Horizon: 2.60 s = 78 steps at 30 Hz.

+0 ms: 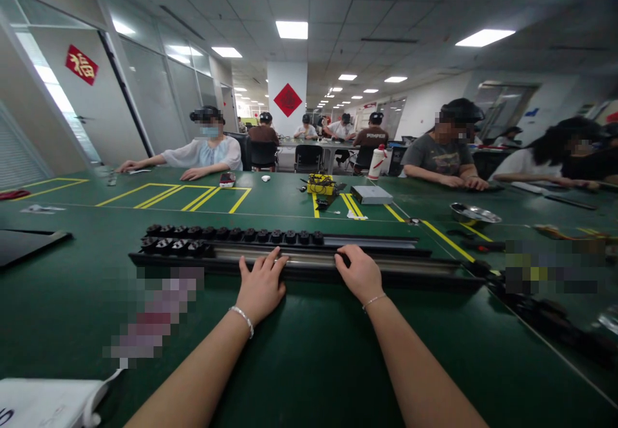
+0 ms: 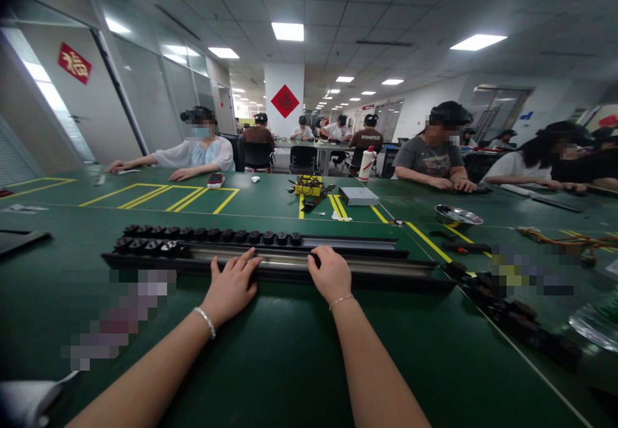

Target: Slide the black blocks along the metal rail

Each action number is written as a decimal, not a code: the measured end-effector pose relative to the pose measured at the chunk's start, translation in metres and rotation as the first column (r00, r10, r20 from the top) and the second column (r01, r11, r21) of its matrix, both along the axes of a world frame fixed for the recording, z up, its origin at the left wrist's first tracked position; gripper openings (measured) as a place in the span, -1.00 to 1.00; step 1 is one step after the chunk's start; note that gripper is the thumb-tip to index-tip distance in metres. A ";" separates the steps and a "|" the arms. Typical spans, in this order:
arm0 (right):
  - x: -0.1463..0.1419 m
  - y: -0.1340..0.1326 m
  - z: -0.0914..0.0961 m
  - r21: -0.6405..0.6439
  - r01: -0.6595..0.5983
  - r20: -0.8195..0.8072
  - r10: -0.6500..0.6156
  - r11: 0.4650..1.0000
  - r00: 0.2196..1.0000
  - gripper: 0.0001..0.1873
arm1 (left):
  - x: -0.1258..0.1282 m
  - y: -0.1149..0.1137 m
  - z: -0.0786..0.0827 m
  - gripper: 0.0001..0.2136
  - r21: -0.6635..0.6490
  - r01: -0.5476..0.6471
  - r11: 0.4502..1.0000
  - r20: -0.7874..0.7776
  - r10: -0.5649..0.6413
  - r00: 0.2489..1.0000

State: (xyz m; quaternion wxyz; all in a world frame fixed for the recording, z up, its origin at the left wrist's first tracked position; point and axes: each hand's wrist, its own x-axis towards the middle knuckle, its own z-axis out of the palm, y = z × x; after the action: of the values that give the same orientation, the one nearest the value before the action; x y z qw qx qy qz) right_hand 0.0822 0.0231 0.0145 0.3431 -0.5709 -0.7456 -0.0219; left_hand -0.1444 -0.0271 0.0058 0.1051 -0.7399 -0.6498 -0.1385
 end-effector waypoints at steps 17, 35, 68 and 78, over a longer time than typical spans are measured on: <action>-0.002 0.001 0.000 -0.030 0.087 -0.028 -0.088 0.996 0.996 -0.86 | -0.001 -0.001 0.001 -0.51 0.010 0.016 1.000 0.020 -0.016 1.000; 0.011 0.002 0.006 -0.109 -0.058 -0.078 0.050 0.992 0.996 -0.81 | -0.001 -0.001 0.001 -0.52 0.012 0.015 1.000 -0.003 -0.015 1.000; 0.028 0.006 0.008 -0.172 -0.176 -0.044 0.171 0.969 0.984 -0.77 | -0.001 0.000 -0.002 -0.52 0.071 0.030 0.997 0.033 -0.032 0.999; 0.023 -0.001 0.005 -0.129 -0.089 -0.036 0.085 0.988 0.996 -0.75 | 0.001 0.004 -0.006 -0.43 0.109 0.053 0.993 -0.003 -0.053 0.999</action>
State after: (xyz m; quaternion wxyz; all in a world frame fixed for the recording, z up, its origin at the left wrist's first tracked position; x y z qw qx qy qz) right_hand 0.1056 0.0225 0.0194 0.3168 -0.5595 -0.7642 0.0506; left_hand -0.1430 -0.0230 -0.0002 0.1419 -0.7499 -0.6215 -0.1767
